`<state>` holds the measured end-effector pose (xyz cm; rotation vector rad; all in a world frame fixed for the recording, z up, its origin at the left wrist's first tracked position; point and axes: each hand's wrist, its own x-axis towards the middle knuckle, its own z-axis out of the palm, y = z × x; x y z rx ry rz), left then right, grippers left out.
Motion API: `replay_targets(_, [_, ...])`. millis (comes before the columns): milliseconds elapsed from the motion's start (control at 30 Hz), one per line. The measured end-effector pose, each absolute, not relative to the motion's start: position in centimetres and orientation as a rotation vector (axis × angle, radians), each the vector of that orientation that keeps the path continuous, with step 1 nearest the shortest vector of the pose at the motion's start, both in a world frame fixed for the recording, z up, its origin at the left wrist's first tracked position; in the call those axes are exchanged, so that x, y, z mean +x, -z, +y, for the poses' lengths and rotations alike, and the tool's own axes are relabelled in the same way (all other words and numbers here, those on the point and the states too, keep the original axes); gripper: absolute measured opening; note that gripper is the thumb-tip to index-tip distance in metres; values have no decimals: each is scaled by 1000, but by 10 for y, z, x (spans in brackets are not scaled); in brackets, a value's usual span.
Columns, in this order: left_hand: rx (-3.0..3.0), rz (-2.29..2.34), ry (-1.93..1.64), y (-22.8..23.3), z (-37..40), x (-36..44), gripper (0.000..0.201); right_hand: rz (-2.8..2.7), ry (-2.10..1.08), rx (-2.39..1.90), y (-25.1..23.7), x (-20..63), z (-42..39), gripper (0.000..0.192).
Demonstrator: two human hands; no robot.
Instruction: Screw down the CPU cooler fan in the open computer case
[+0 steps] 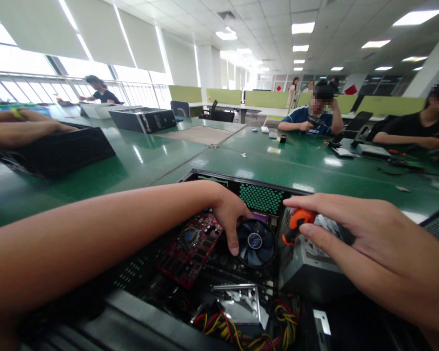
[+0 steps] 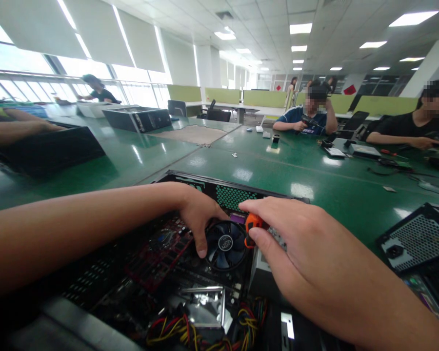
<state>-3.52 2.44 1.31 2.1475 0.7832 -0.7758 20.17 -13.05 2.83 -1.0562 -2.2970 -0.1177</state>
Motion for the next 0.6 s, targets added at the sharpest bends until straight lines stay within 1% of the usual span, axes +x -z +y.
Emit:
replay_targets(233, [2134,776,790,-13,24,-33,90,-2305,83,-1050,-28,203,-129,27])
replay_targets(367, [2142,796,796,-15,22,-31,90,-2312,32,-1084,-30,204,-127,13])
replay_targets(467, [2150,814,801,-17,21,-30,90,-2292,25,-1108,-30,203,-126,20])
replay_targets(567, [2139,818,791,-16,21,-30,91,-2306,15,-1071,-29,201,-127,15])
replay_targets(600, [2135,818,786,-16,21,-31,91,-2314,14,-1055,-28,200,-128,17])
